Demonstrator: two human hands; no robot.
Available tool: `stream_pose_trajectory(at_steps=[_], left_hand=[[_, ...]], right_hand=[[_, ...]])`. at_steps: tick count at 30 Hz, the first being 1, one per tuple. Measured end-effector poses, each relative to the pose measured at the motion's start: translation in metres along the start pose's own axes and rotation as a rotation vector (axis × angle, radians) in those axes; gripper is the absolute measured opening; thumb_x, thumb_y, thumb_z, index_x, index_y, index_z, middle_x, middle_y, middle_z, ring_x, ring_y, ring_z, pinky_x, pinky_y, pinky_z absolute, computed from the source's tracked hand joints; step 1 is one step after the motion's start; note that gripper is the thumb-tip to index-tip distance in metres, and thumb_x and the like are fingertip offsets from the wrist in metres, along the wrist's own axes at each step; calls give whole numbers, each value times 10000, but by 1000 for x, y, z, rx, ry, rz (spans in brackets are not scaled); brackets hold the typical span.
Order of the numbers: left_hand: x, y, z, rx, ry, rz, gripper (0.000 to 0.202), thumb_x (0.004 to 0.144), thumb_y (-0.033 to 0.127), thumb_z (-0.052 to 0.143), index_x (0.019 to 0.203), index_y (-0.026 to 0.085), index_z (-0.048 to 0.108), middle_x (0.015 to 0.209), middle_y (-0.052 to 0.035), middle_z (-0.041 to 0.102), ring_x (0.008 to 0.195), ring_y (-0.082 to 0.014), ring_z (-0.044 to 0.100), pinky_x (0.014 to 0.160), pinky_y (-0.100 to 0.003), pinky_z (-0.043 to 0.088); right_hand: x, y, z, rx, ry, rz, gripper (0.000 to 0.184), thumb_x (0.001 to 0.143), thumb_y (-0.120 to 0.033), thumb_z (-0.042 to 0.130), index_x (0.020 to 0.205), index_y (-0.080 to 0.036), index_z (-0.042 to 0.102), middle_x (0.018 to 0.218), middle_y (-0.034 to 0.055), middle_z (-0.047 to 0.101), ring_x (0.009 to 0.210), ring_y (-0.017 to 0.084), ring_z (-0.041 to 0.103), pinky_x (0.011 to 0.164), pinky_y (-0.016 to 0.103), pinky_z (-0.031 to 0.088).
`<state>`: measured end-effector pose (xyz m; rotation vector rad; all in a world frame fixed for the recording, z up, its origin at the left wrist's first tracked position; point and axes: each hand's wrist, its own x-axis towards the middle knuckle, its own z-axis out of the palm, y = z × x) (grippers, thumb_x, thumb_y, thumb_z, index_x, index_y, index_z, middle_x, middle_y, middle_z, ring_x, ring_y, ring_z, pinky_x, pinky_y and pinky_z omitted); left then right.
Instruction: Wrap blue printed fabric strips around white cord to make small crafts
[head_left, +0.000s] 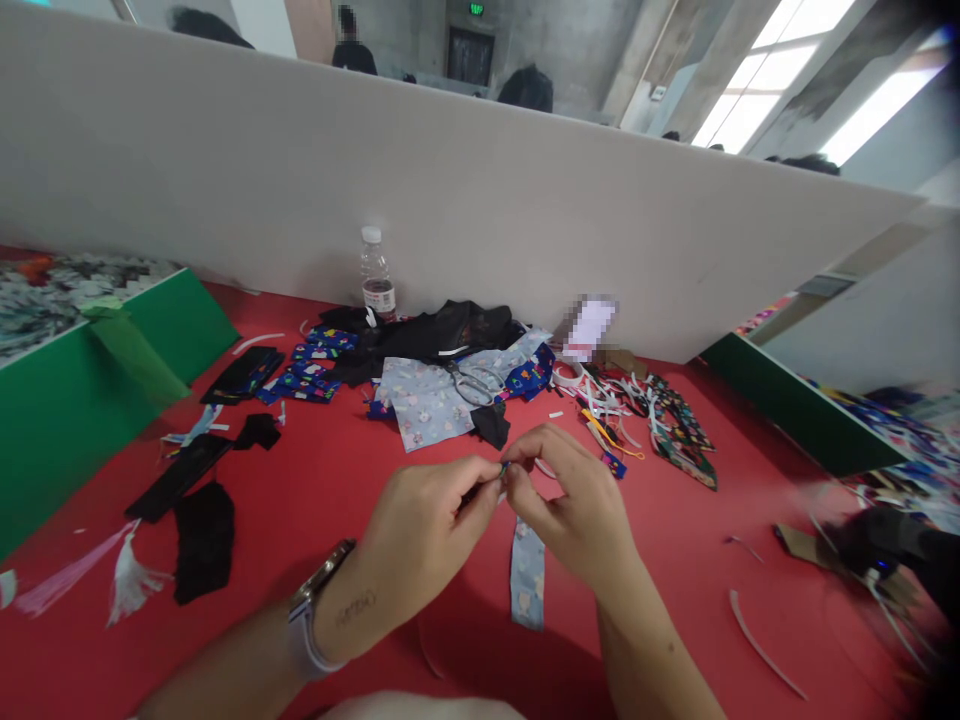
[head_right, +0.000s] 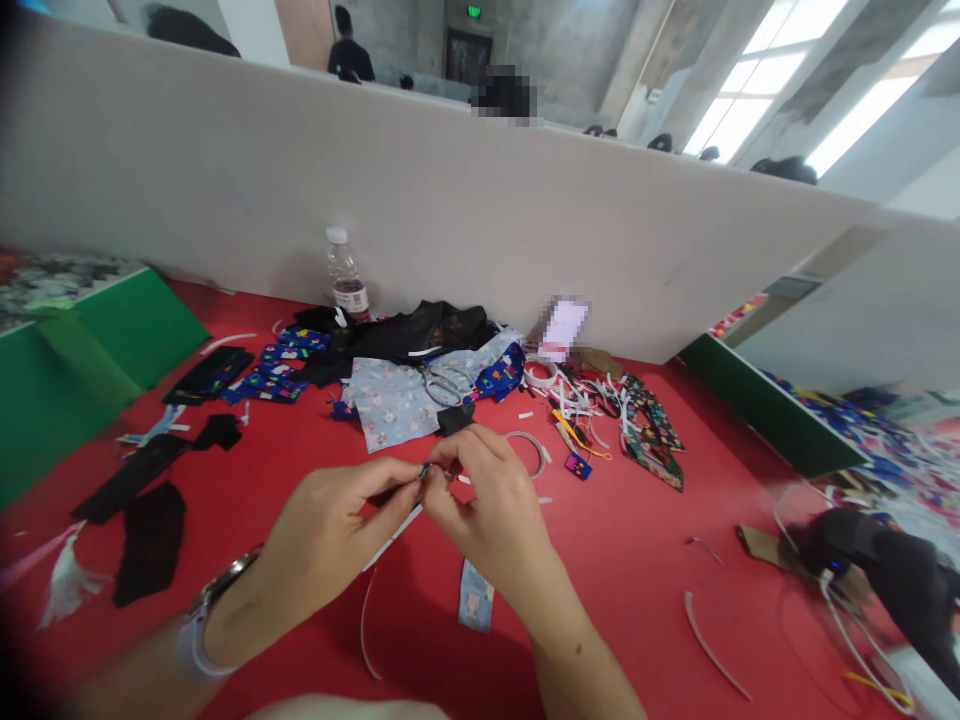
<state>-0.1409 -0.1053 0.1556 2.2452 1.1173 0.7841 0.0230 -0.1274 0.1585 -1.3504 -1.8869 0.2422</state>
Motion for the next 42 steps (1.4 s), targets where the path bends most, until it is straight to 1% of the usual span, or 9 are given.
stream_pose_trajectory(at_steps=[8,10,13,15,18,25,32,36,42], left_hand=[[-4,-2,7,100,76,97,196,885,220,493,779,182,653,598,14,653,502,-102,551,497,-228,311],[-3,-1,6,70,56,62,198,878,220,501,751,179,647,593,18,651,506,-97,554,499,-218,322],[2,0,1,-76,11,-49,177,878,272,515,823,195,664,647,34,675,557,-89,579,513,-183,358],[4,0,-3,-181,-10,-105,195,880,314,511,864,203,671,664,41,682,578,-88,585,509,-167,374],[6,0,-4,-257,-17,-136,209,875,332,512,885,203,676,681,42,691,584,-88,587,501,-157,389],[3,3,-1,-77,53,-52,210,875,278,506,906,211,703,711,12,720,578,-96,613,535,-164,417],[-2,-1,8,115,152,77,209,886,223,490,869,191,697,792,-36,743,634,-133,660,578,-204,435],[-3,-2,10,178,134,100,219,889,201,471,858,189,688,791,-41,743,636,-146,664,571,-222,430],[-2,0,7,139,81,64,205,872,192,484,853,197,688,769,-29,739,619,-139,655,559,-213,420]], right_hand=[[-1,-4,5,-45,73,77,134,783,-137,529,666,-197,505,643,-20,556,646,132,518,641,262,377],[0,-3,3,-49,64,78,168,817,-177,540,652,-200,515,631,-21,570,642,133,531,648,265,385],[0,-1,-5,-4,59,83,111,871,-253,543,785,-215,603,732,-10,641,717,139,586,671,257,418],[-1,-1,-10,-29,127,77,81,877,-264,550,864,-227,621,787,-5,656,755,141,597,687,257,431],[-4,-4,-10,-134,205,41,53,856,-213,569,831,-223,615,767,-4,641,730,140,583,701,269,436],[-8,-7,1,-253,164,-59,77,837,-147,564,807,-205,605,760,17,636,729,158,564,719,311,415],[-8,-5,1,-385,136,-125,76,852,-150,547,819,-194,599,763,25,634,742,166,569,729,320,385],[-9,-6,0,-462,99,-162,86,856,-148,535,808,-196,587,750,28,634,767,179,576,732,325,368],[-7,-4,1,-566,72,-205,100,862,-147,516,801,-188,583,725,29,627,761,186,577,711,332,344]])
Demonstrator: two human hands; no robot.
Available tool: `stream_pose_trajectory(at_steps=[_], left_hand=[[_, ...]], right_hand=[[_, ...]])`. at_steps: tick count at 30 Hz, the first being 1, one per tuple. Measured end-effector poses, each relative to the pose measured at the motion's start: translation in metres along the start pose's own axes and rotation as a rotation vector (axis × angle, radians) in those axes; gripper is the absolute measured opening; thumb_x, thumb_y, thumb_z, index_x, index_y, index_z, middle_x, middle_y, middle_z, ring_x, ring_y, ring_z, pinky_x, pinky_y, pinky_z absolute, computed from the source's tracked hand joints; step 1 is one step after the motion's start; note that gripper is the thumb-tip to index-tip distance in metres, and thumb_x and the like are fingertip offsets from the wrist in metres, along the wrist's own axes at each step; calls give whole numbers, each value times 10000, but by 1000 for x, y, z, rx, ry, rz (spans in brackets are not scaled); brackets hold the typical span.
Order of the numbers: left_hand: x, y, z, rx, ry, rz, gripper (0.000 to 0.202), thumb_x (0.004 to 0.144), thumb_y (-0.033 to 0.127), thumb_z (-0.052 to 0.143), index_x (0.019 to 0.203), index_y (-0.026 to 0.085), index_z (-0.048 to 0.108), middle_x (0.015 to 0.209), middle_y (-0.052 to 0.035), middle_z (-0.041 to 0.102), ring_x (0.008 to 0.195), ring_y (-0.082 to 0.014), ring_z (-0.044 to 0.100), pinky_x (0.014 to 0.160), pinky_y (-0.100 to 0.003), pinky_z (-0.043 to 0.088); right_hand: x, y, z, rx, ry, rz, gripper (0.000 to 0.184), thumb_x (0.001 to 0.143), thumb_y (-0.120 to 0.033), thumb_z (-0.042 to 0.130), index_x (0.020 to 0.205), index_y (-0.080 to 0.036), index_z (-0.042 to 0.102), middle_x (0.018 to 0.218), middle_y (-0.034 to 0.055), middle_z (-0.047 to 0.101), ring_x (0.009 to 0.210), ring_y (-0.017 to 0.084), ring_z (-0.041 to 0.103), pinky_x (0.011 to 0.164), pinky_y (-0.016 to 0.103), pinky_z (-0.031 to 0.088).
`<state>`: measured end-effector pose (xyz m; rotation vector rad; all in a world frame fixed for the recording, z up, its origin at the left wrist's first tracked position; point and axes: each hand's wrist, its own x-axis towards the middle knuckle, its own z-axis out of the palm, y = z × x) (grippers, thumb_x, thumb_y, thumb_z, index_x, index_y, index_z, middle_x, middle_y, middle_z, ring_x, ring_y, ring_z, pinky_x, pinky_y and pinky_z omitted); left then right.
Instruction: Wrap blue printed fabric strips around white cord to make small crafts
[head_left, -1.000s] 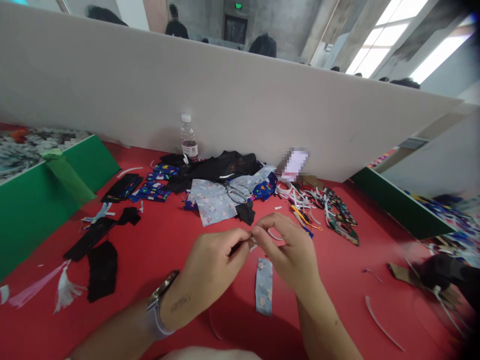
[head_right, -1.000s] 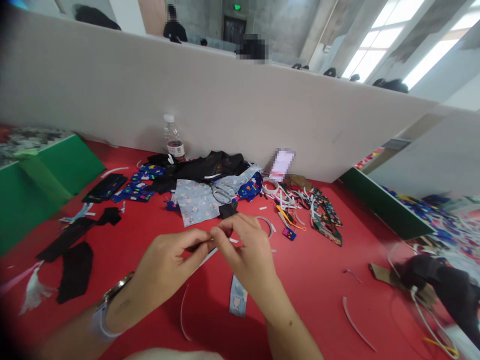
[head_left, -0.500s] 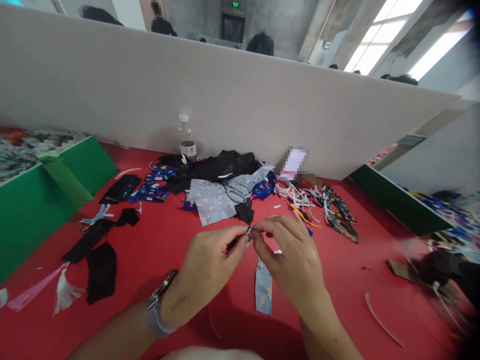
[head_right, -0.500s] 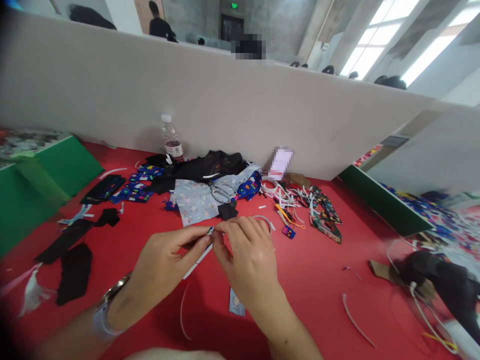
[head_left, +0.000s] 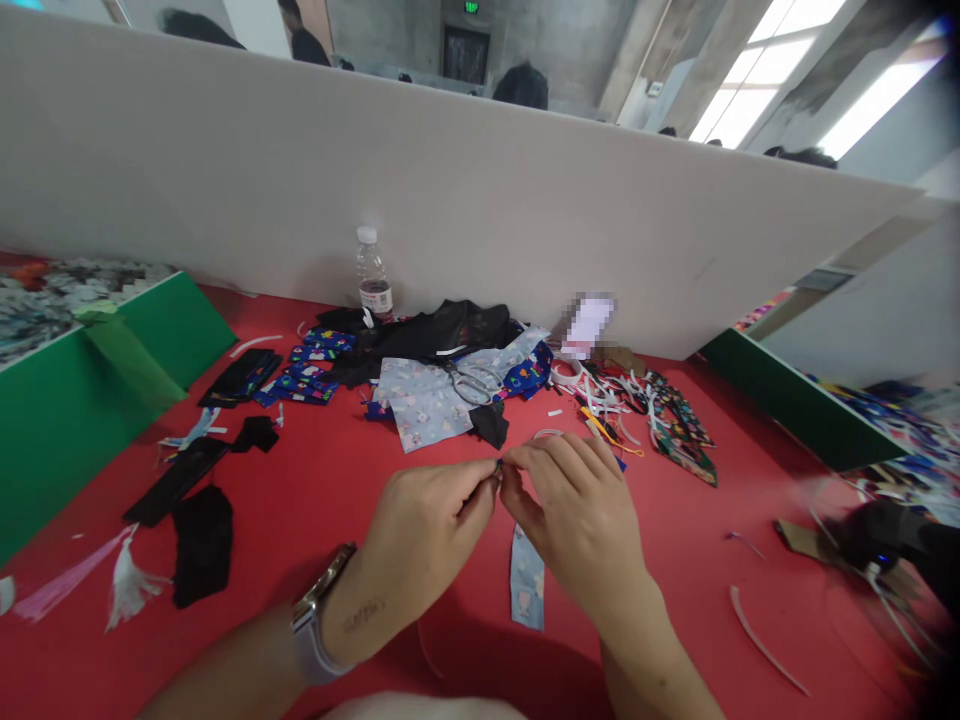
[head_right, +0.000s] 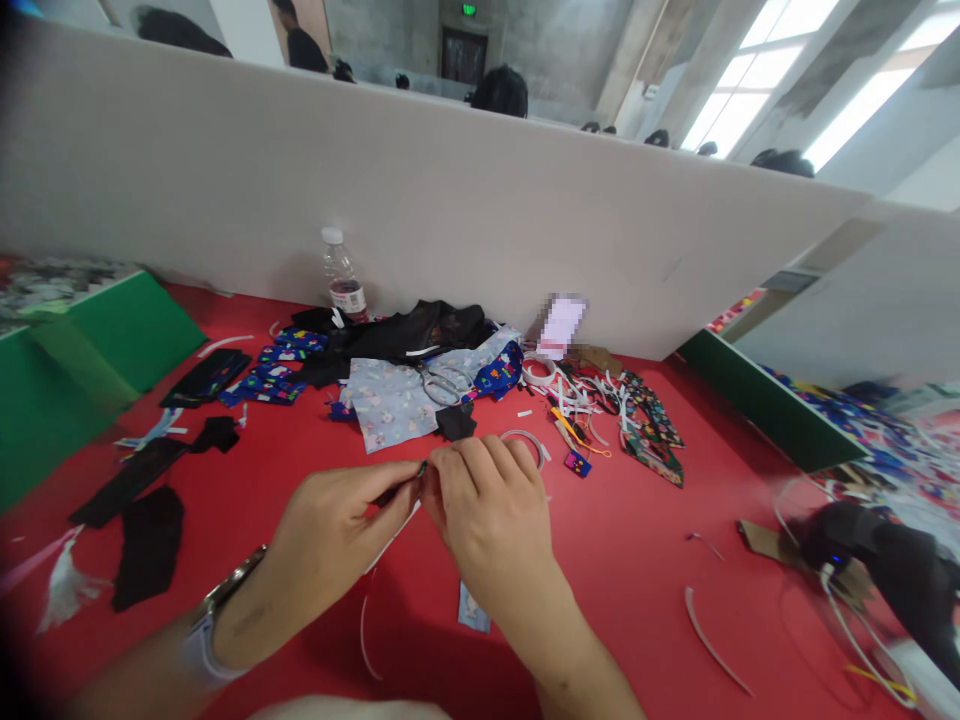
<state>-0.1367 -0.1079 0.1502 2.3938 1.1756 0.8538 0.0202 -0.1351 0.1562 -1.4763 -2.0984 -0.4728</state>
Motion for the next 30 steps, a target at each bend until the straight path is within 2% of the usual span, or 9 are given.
stream_pose_trajectory(at_steps=[4,8,13,19,30], left_hand=[[4,1,-5,-84,-55,-53,201,857,197,497,840,204,697,684,-5,719,559,-112,628,524,-186,401],[6,0,-7,-125,-72,-59,199,845,195,507,829,204,705,681,-6,719,567,-109,626,525,-177,400],[5,0,-5,-116,-76,-47,208,841,185,500,807,199,705,666,-9,711,548,-107,614,523,-178,401],[5,0,-4,-101,-66,-33,214,846,189,489,800,196,698,649,-10,702,533,-106,603,516,-179,395],[5,2,-5,-63,-113,-89,201,857,198,495,780,183,680,632,0,683,533,-107,587,510,-196,355]], right_hand=[[2,2,0,4,-16,-46,111,877,-150,507,807,-189,584,736,31,636,735,178,567,702,332,335],[2,4,-2,21,-45,-52,111,882,-155,510,808,-184,587,732,30,628,732,181,562,699,333,329],[0,5,-2,26,-72,-52,128,884,-160,499,798,-183,590,720,28,614,720,178,552,687,332,326],[2,5,1,27,-44,-58,124,866,-147,500,778,-180,582,695,23,607,700,170,557,672,326,335],[1,4,0,63,-58,-46,138,879,-150,494,785,-180,590,692,24,608,680,170,550,671,320,323]])
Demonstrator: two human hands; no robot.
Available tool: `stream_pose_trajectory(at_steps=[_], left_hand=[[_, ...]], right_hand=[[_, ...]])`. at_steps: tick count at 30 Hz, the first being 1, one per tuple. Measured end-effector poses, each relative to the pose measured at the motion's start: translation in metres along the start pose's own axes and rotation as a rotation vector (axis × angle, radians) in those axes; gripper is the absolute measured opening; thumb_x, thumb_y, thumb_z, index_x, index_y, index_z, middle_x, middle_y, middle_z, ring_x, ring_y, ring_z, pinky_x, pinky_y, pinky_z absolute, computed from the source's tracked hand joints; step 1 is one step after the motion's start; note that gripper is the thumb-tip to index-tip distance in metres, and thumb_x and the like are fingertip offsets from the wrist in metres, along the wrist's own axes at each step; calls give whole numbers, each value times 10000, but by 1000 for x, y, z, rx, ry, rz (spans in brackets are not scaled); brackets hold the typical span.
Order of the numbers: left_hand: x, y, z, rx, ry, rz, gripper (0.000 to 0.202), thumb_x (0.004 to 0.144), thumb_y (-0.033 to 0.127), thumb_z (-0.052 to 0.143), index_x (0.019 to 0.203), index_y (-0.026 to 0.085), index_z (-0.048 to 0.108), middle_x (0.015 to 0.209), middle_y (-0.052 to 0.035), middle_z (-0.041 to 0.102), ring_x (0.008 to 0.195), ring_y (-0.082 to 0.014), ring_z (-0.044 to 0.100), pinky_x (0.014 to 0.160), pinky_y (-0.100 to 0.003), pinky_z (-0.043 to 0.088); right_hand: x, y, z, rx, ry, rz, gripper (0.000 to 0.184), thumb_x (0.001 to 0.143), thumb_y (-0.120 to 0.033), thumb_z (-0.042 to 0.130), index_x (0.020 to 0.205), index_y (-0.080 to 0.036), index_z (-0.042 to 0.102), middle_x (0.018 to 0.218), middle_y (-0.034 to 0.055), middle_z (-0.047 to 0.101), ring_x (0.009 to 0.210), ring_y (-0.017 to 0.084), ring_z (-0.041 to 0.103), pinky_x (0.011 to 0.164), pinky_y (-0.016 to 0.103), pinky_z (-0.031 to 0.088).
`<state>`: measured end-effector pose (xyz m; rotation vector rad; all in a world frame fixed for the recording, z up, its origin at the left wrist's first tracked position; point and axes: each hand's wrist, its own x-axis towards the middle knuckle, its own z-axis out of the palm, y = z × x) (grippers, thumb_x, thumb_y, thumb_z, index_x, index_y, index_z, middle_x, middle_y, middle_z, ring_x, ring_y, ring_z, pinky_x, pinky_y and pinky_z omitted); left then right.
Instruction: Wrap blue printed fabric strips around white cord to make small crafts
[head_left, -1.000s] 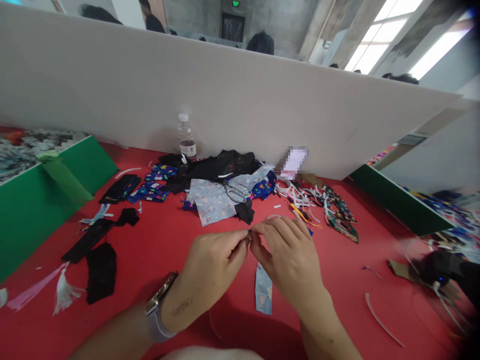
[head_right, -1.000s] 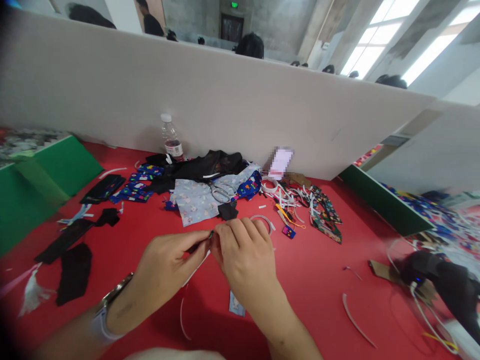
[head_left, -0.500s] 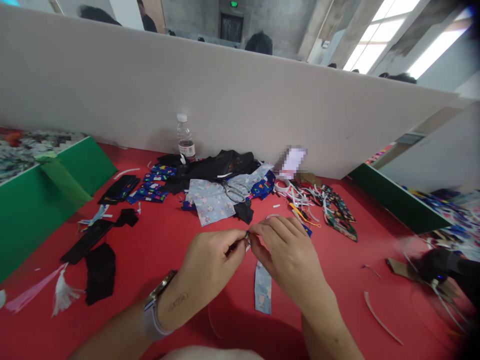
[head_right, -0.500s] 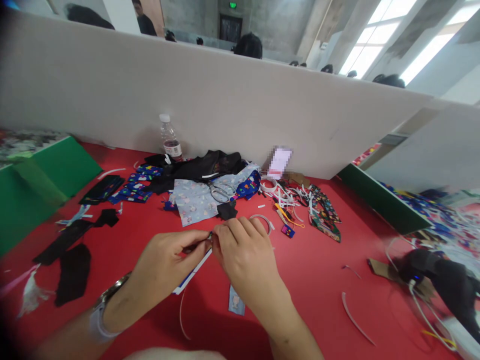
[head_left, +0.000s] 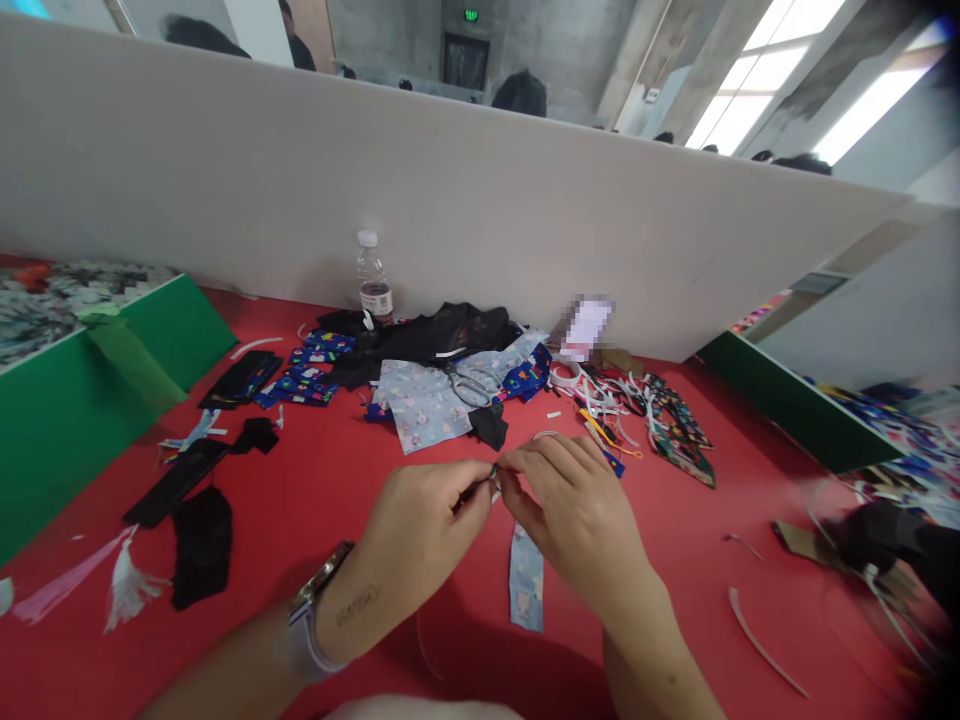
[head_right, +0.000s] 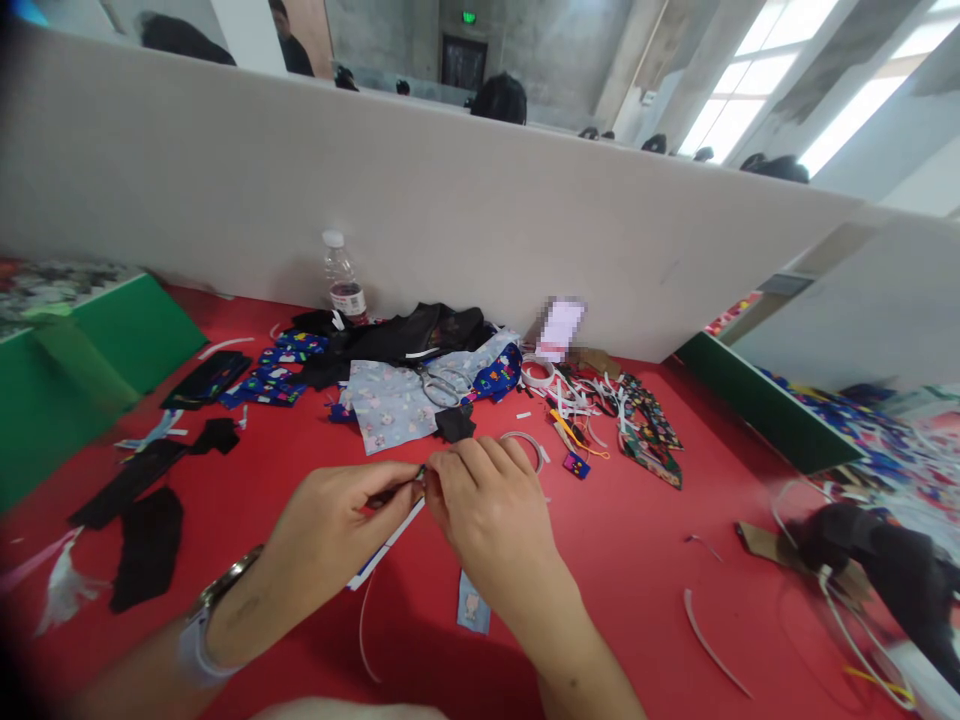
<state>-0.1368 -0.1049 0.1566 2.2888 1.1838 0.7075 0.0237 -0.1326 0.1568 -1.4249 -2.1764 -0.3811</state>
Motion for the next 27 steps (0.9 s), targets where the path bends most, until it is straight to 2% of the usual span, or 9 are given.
stream_pose_trajectory(at_steps=[15,27], left_hand=[[-7,-3,10,127,121,71,195,864,196,489,752,197,648,641,-4,691,530,-130,589,510,-242,331],[-1,2,0,-6,64,4,206,833,163,492,780,187,689,631,-18,699,534,-116,612,497,-188,357]], right_hand=[[0,3,3,49,30,0,125,871,-156,498,787,-172,589,705,20,615,684,162,551,666,316,333],[1,1,8,47,55,-4,102,860,-143,499,806,-167,582,729,25,631,676,162,560,656,309,336]])
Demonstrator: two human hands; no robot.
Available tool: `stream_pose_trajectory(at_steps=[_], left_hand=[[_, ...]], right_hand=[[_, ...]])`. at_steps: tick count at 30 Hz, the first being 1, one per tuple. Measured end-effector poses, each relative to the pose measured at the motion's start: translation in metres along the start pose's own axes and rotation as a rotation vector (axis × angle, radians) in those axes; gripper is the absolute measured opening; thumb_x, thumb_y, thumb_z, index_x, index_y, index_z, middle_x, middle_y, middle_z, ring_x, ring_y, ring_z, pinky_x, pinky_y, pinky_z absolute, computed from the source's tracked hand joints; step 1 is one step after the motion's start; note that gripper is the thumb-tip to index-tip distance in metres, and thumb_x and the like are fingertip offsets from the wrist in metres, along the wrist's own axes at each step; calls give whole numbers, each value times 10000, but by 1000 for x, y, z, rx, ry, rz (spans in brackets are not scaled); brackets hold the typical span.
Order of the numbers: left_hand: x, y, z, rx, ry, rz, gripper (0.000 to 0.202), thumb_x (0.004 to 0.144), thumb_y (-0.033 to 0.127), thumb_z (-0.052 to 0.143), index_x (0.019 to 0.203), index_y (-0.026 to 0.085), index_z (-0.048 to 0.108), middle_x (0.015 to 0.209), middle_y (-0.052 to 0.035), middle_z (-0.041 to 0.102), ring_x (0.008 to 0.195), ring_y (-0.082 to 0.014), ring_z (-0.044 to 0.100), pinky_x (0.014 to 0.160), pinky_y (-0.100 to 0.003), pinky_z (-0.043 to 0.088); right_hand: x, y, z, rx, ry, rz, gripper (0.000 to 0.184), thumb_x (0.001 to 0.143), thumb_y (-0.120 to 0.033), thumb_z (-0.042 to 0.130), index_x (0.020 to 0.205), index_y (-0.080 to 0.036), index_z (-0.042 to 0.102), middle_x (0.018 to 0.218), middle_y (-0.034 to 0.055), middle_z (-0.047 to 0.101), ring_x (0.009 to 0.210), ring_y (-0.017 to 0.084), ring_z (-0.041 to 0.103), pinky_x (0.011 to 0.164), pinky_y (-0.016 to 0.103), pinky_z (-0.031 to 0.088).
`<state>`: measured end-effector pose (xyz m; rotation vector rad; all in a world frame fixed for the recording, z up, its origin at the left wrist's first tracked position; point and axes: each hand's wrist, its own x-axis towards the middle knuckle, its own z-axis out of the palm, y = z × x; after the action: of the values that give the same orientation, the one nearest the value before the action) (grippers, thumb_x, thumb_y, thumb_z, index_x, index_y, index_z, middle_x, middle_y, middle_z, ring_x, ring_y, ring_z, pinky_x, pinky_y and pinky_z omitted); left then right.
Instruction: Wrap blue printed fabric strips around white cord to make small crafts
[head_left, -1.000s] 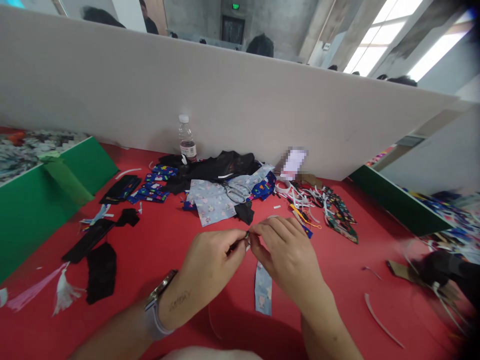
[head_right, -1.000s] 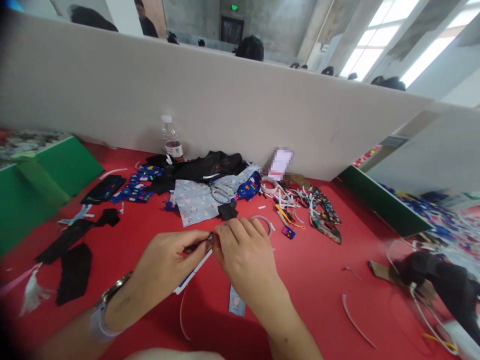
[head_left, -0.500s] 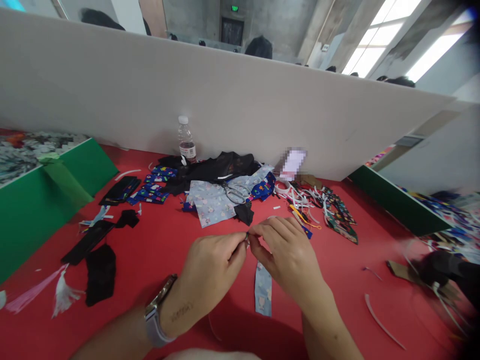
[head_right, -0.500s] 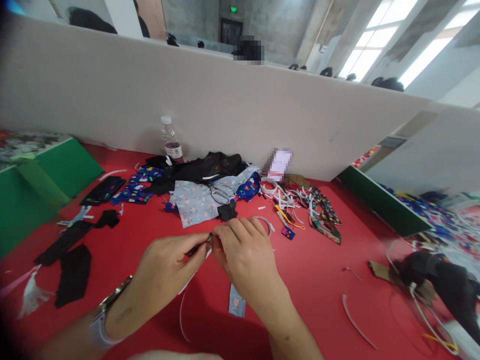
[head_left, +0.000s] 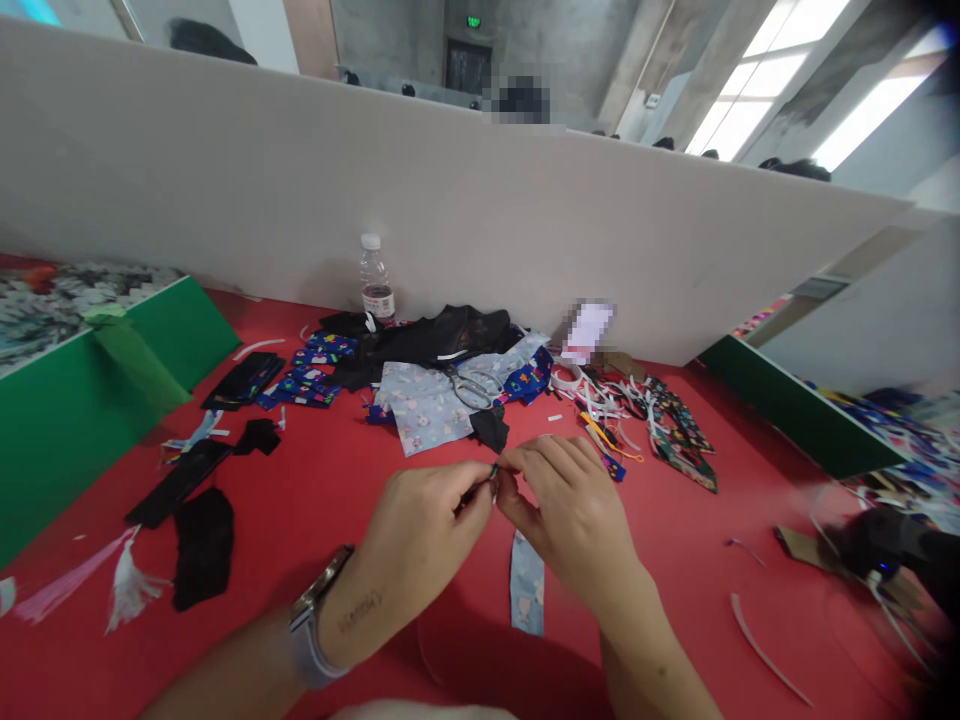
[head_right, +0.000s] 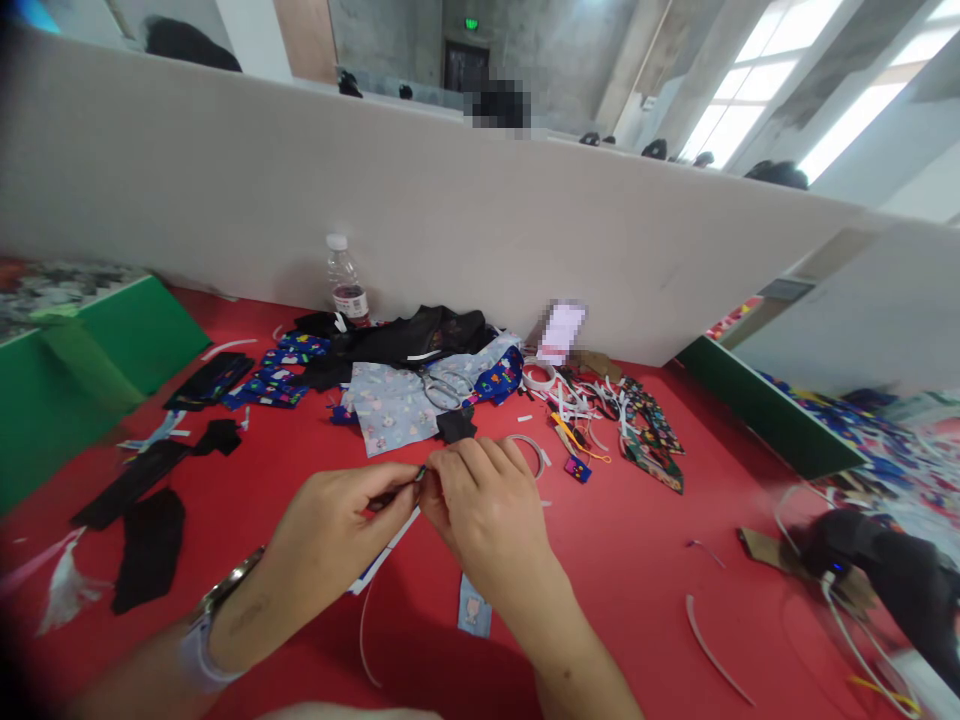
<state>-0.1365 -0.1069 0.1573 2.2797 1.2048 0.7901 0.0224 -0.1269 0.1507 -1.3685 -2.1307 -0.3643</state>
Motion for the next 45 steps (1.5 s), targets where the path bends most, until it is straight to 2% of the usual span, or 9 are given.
stream_pose_trajectory(at_steps=[5,14,22,29,32,36,39,45], left_hand=[[1,0,-2,-26,-18,-32,203,830,183,509,772,188,703,615,-17,695,532,-118,612,505,-188,363],[5,-1,-8,-110,-47,-53,192,837,225,528,799,196,714,651,6,712,557,-116,616,503,-184,366],[-1,-6,-3,-17,-44,78,199,875,228,509,897,203,705,734,-5,727,594,-120,627,546,-212,375],[-6,-7,2,91,-4,151,218,892,207,471,854,184,685,690,-15,705,585,-142,620,549,-246,362],[-1,-7,-2,-45,-38,50,200,890,254,492,899,205,686,735,-2,715,618,-132,631,561,-225,386],[7,-9,-8,-486,-53,-157,197,873,348,523,931,204,644,787,10,706,693,-127,643,581,-188,442],[8,-9,-8,-758,-16,-234,167,855,338,547,917,189,592,832,-2,699,732,-126,645,611,-186,474],[7,-6,-1,-873,-73,-240,89,841,256,554,872,173,552,776,4,655,715,-108,613,636,-186,471]], right_hand=[[-1,1,-1,38,-5,7,112,861,-127,498,797,-176,576,725,22,627,679,159,553,659,305,329],[1,5,-5,289,-53,103,81,861,-136,541,830,-191,592,759,1,607,700,132,544,675,279,354],[3,4,-7,405,-83,187,144,778,-73,531,828,-193,593,742,-4,607,711,135,556,669,264,383],[3,1,-4,410,-46,214,102,768,-96,550,740,-190,579,676,-14,585,676,135,539,687,281,379],[4,3,-6,507,-78,286,87,820,-161,550,763,-200,603,686,-11,604,679,136,558,671,272,401],[3,11,-7,693,-40,443,142,862,-318,562,929,-214,633,855,29,667,803,162,606,716,280,457],[1,14,-5,784,-45,466,182,833,-340,600,957,-210,628,849,37,655,790,167,585,718,300,469],[0,8,-4,852,-23,537,80,809,-266,592,777,-195,571,695,-4,554,669,129,494,615,256,428]])
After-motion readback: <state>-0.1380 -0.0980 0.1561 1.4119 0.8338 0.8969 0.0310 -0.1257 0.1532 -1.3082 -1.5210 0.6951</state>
